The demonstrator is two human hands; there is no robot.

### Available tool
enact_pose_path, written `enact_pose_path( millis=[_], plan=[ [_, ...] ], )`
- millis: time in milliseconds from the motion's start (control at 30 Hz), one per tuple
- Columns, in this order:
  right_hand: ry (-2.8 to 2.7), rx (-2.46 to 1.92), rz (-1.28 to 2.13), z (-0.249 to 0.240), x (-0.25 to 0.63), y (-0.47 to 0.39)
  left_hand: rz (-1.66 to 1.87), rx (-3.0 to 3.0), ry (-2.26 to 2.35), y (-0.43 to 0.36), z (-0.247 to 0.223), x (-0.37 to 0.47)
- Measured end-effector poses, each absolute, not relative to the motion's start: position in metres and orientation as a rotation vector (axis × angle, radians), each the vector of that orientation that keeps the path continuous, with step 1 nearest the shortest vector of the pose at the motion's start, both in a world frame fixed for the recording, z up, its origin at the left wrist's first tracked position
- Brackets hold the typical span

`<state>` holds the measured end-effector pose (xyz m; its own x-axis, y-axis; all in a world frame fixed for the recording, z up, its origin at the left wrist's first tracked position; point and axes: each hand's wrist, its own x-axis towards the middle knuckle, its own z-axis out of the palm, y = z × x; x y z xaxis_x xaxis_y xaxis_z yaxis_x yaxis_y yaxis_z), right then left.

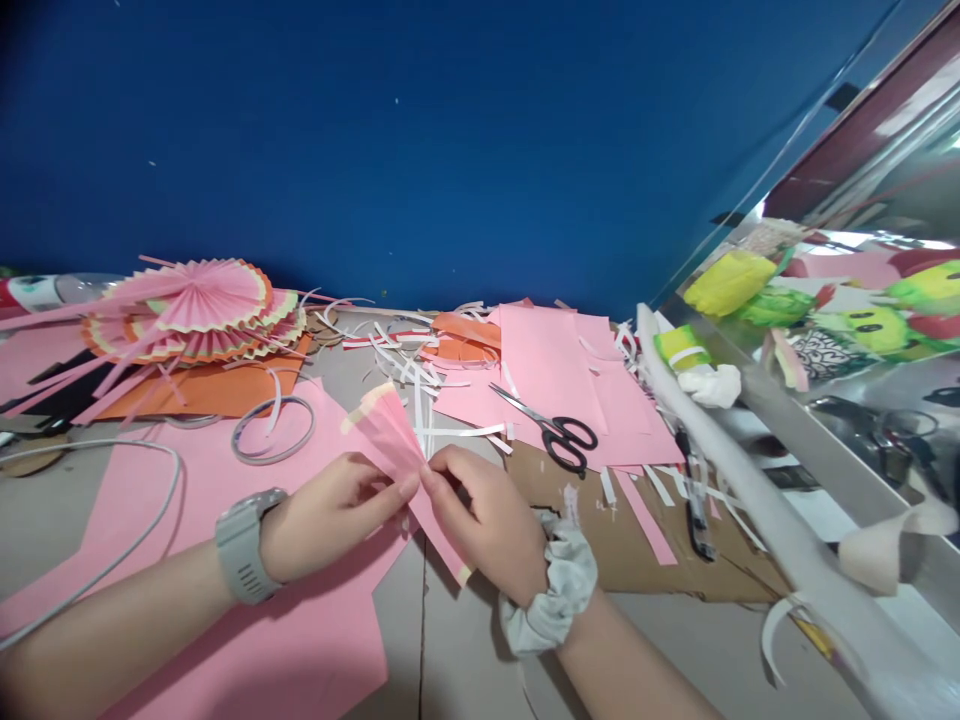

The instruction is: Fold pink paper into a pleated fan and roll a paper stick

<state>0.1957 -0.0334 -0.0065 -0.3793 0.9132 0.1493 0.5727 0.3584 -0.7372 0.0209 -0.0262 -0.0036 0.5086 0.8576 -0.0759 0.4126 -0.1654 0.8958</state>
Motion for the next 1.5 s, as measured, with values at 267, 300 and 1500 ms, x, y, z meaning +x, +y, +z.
enact_pose_path(
  millis=[267,300,1500],
  plan=[
    [-2.231,-1.302,0.541,-0.011,0.197,-0.034,0.515,1.775,1.114,-0.026,-0.011,0.020],
    [-2.243,-1.302,0.509,-0.012,0.198,-0.034,0.508,1.764,1.098,-0.025,-0.011,0.020],
    [-2.539,-1.250,-0.283,-0.016,0.187,-0.035,0.792,1.037,1.036,-0.017,-0.014,0.027]
  ],
)
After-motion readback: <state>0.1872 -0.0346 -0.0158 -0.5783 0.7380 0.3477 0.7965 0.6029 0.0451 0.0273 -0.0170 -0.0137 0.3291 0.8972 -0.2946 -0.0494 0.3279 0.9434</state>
